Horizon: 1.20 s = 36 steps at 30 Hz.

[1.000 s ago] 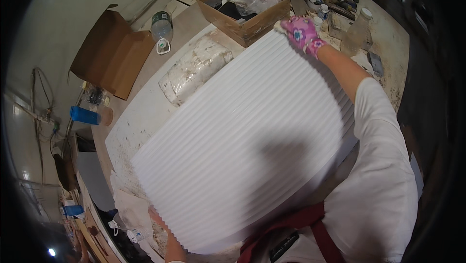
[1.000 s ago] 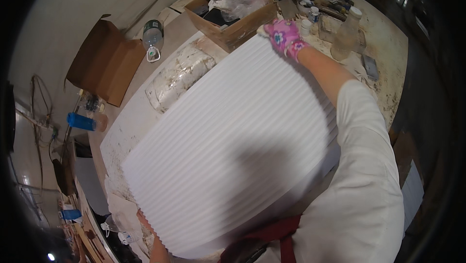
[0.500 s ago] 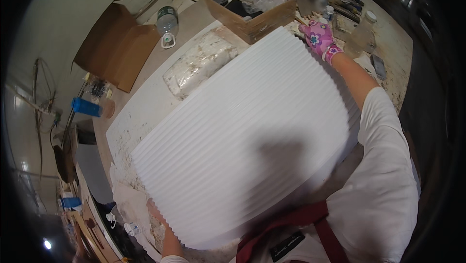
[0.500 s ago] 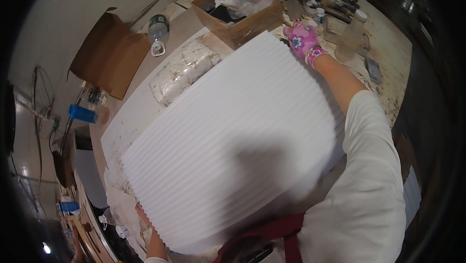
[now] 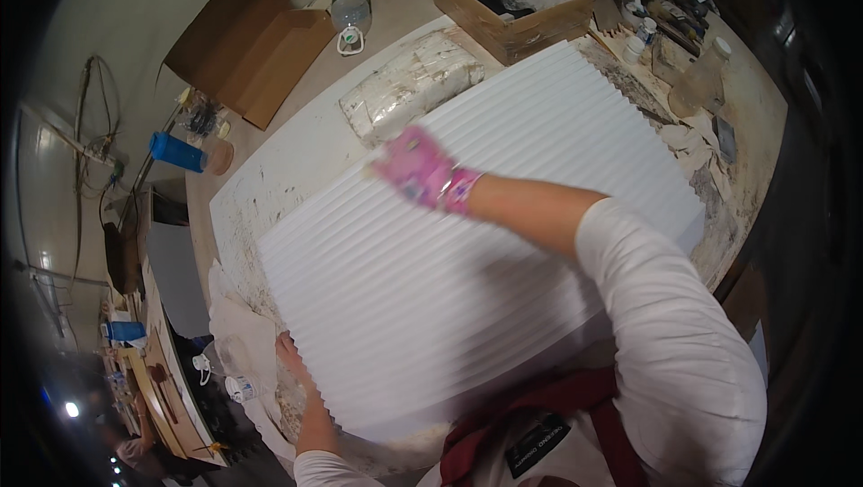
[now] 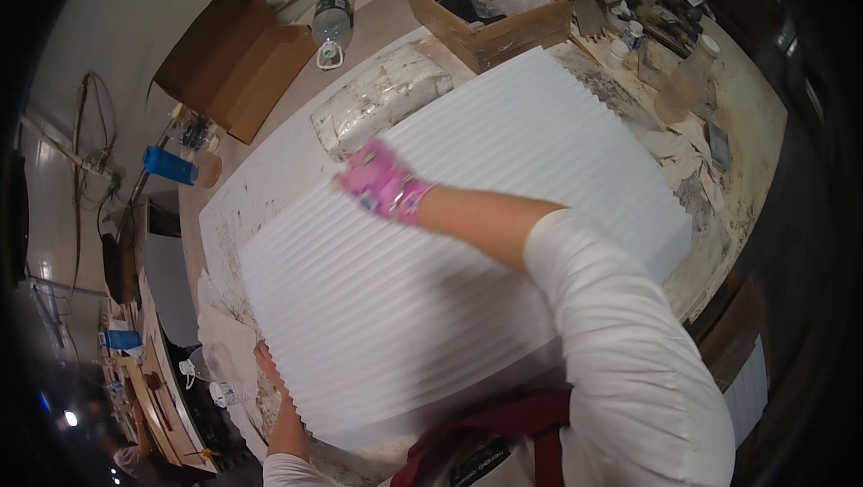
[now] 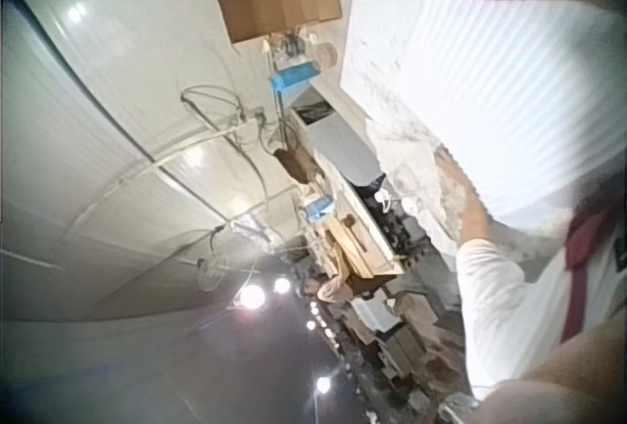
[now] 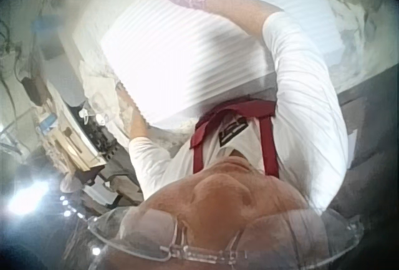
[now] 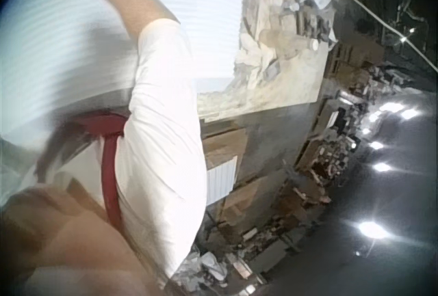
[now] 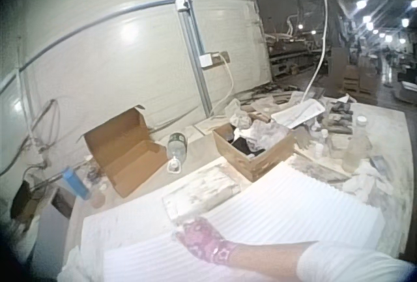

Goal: The person uses a sponge to wipe the surface of a large white foam sheet on a workbench. They then switch to a cloth to wipe the foam sheet again, cleaning the surface thoroughly.

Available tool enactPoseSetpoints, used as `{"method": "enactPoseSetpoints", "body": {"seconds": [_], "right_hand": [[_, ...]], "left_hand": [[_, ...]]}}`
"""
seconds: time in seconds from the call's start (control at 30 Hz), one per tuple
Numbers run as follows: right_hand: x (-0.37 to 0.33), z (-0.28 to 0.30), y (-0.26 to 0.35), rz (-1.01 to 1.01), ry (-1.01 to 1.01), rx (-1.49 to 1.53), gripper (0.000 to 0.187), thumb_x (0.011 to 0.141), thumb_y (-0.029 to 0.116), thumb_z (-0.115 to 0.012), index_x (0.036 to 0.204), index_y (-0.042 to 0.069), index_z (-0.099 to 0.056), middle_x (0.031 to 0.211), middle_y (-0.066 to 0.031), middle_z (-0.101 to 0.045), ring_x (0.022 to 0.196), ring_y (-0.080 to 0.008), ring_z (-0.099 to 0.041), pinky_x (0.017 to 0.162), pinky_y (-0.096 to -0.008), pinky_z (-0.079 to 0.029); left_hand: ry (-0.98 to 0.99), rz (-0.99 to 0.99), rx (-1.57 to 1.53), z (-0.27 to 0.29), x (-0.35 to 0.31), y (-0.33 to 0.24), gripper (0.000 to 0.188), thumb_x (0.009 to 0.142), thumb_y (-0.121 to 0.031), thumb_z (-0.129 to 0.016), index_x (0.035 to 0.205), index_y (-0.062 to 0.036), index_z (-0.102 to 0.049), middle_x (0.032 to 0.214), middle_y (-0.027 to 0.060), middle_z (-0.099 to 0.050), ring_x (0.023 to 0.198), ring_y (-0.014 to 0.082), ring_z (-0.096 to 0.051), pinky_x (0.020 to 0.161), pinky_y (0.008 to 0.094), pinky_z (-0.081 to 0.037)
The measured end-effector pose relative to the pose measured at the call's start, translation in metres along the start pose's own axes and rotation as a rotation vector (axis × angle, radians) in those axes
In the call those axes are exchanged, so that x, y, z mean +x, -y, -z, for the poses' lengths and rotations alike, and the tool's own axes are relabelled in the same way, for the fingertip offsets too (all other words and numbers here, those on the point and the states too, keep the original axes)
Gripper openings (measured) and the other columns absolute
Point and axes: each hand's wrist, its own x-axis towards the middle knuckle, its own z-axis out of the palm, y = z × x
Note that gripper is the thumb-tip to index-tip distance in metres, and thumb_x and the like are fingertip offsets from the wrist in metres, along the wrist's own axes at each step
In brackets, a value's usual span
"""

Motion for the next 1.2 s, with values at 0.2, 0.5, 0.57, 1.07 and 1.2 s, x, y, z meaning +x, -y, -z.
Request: {"method": "enactPoseSetpoints", "body": {"seconds": [0.2,0.5,0.57,1.07,1.2], "right_hand": [[-0.001,0.149,-0.091,-0.317,0.232,-0.39,0.041,0.098,0.029,-0.036,0.091,0.008,-0.07,0.093,-0.0149,-0.068,0.086,-0.0303,-0.066,0.08,-0.0403,-0.05],[-0.003,0.136,-0.082,-0.115,0.234,-0.314,0.027,0.092,0.027,-0.05,0.094,0.008,-0.068,0.095,-0.0179,-0.067,0.084,-0.0285,-0.067,0.075,-0.0394,-0.052],[-0.034,0.148,-0.204,-0.473,0.048,-0.009,0.029,0.094,0.029,-0.047,0.094,0.008,-0.067,0.089,-0.016,-0.066,0.077,-0.0276,-0.066,0.07,-0.0396,-0.052],[-0.088,0.229,-0.217,-0.309,-0.062,-0.481,0.018,0.085,0.012,-0.057,0.1,0.011,-0.065,0.081,-0.0119,-0.064,0.076,-0.0277,-0.063,0.066,-0.0417,-0.049],[-0.045,0.146,-0.02,0.225,0.158,-0.288,0.025,0.095,0.031,-0.049,0.104,0.013,-0.064,0.087,-0.0104,-0.063,0.082,-0.0279,-0.06,0.081,-0.0408,-0.047]], "left_hand": [[0.014,0.247,-0.071,0.007,-0.002,-0.005,0.033,0.094,-0.03,-0.048,0.103,0.001,-0.053,0.092,0.0082,-0.047,0.085,0.0194,-0.045,0.079,0.0321,-0.039],[0.005,0.103,0.036,0.019,-0.011,0.004,0.03,0.093,-0.027,-0.049,0.105,0.0006,-0.053,0.094,0.0095,-0.048,0.086,0.0211,-0.047,0.08,0.0333,-0.039],[0.033,0.064,0.023,0.004,0.001,-0.004,0.029,0.093,-0.026,-0.05,0.105,0.0006,-0.053,0.095,0.0098,-0.049,0.087,0.0215,-0.047,0.08,0.0335,-0.04],[0.028,-0.13,0.242,0.003,-0.003,-0.022,0.026,0.091,-0.02,-0.053,0.107,0.0,-0.053,0.1,0.0119,-0.051,0.089,0.0243,-0.049,0.081,0.0354,-0.041],[-0.003,-0.242,0.372,0.013,-0.01,-0.041,0.026,0.09,-0.019,-0.053,0.108,-0.0001,-0.053,0.101,0.0125,-0.052,0.09,0.0251,-0.049,0.081,0.0359,-0.041]]}}
